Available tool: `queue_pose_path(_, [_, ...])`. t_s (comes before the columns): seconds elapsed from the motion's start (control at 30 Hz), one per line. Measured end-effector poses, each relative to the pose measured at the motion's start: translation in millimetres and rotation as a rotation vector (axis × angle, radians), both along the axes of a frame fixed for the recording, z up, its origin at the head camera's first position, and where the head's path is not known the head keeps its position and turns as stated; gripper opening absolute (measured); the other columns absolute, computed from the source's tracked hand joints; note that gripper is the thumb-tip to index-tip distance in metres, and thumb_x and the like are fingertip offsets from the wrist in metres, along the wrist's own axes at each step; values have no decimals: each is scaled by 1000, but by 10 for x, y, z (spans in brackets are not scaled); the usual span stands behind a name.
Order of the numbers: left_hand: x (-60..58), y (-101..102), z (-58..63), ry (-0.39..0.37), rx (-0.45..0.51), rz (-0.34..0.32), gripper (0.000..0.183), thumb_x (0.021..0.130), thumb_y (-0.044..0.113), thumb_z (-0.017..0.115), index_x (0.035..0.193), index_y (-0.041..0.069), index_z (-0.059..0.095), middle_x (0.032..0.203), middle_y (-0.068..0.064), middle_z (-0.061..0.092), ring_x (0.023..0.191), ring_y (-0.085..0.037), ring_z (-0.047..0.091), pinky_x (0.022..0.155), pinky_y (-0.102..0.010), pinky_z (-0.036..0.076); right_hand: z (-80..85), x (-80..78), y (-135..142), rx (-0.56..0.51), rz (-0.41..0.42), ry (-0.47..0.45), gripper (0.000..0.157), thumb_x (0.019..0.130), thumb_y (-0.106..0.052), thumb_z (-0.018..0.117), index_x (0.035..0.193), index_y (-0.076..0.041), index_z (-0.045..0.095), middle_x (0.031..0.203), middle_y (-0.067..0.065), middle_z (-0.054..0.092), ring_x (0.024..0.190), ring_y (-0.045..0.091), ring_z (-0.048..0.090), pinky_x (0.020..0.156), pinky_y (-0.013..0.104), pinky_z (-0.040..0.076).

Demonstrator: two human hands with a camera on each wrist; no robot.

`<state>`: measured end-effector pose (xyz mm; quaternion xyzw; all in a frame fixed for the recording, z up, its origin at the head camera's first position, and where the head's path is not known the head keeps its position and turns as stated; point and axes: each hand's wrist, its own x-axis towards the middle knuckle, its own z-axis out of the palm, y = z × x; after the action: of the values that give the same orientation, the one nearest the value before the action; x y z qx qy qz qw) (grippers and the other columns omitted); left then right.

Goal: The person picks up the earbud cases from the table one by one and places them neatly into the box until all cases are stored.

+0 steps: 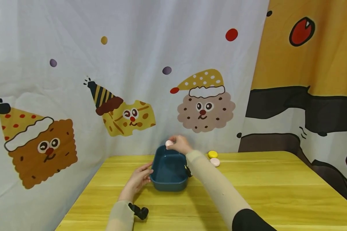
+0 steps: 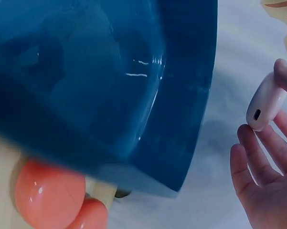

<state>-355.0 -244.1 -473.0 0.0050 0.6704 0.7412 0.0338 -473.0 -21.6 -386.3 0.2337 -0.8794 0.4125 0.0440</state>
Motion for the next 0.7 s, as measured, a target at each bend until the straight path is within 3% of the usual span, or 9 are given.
queue_pose_path(0.13, [15, -9, 3, 39, 30, -30, 59, 90, 12, 65, 144, -1, 44, 90, -4, 59, 58, -8, 53, 58, -22, 51, -15, 2, -37, -7, 5, -4, 42, 80, -20, 81, 116, -4, 68, 110, 8, 66, 100, 24, 60, 86, 39, 50])
queue_pose_path(0.2, [11, -3, 12, 21, 29, -17, 59, 90, 12, 66, 144, 0, 45, 94, -5, 59, 58, -9, 53, 58, -22, 51, -16, 2, -58, -1, 10, 2, 42, 80, -20, 81, 116, -4, 68, 110, 8, 66, 99, 24, 60, 85, 38, 50])
queue_pose_path(0.37, [-20, 13, 24, -52, 1, 37, 54, 92, 8, 62, 143, 3, 47, 91, -6, 60, 56, -11, 51, 57, -23, 50, -8, 19, -113, 18, 7, 3, 42, 80, -20, 81, 115, -3, 68, 109, 8, 66, 99, 24, 60, 87, 38, 49])
queue_pose_path(0.7, [-21, 20, 33, -48, -23, 44, 52, 92, 9, 62, 142, 4, 49, 89, -7, 59, 56, -11, 51, 57, -24, 51, 19, 44, -198, 22, 0, -8, 42, 80, -20, 81, 115, -3, 68, 111, 9, 66, 100, 25, 60, 87, 38, 49])
